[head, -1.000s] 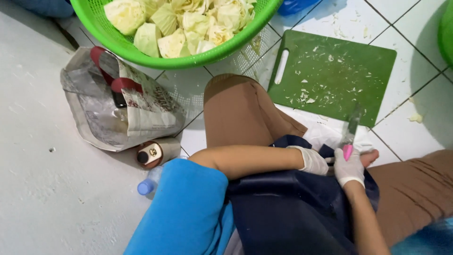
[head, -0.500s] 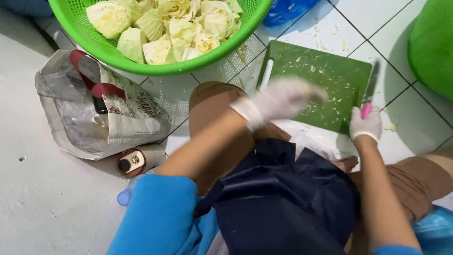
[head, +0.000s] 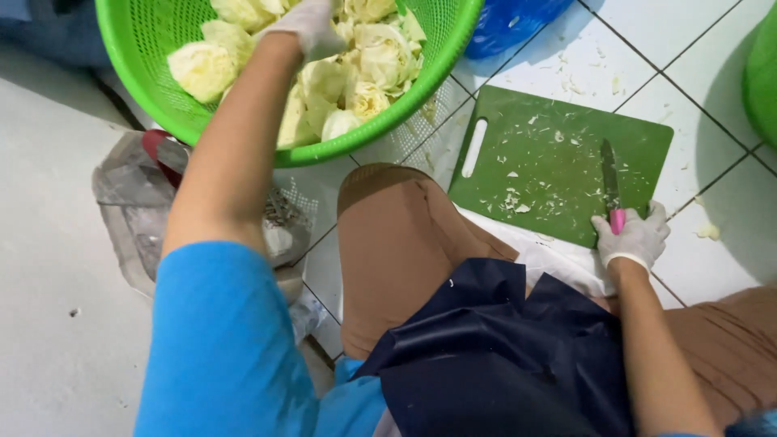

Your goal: Shredding cabbage into thin strips using a knife on a cutting board while sitting on the floor.

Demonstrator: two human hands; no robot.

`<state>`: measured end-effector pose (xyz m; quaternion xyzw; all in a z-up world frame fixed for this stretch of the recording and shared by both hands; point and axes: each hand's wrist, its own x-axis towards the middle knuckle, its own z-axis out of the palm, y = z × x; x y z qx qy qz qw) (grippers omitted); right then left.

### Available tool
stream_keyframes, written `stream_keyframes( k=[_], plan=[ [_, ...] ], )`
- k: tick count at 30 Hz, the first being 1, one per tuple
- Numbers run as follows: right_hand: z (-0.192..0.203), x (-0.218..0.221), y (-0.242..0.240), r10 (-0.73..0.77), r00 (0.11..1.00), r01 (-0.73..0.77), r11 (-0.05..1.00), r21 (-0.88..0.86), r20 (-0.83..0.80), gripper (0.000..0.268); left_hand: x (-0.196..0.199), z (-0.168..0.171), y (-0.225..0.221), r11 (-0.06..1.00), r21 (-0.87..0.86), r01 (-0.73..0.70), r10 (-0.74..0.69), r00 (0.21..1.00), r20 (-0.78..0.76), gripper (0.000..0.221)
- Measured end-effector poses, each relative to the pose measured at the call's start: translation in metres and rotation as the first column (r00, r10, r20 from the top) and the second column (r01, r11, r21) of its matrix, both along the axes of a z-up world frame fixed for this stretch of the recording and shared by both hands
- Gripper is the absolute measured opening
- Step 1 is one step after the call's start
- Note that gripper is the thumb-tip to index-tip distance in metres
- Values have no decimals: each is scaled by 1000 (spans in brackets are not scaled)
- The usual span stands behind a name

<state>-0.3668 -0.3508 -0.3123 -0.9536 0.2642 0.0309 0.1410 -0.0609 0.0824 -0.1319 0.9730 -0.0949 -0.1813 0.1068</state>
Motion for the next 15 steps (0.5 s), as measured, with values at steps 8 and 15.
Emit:
stream_keyframes(
  k=[8,15],
  plan=[
    [-20,-14,-9,33,999,-37,995,-88,-42,45,54,-81,-60,831,378,408,-451,892,29,89],
    [-23,-14,-11,19,1000,-18,1000,20,-18,40,44,-73,-42,896,188,403,-420,905,65,72]
  ],
)
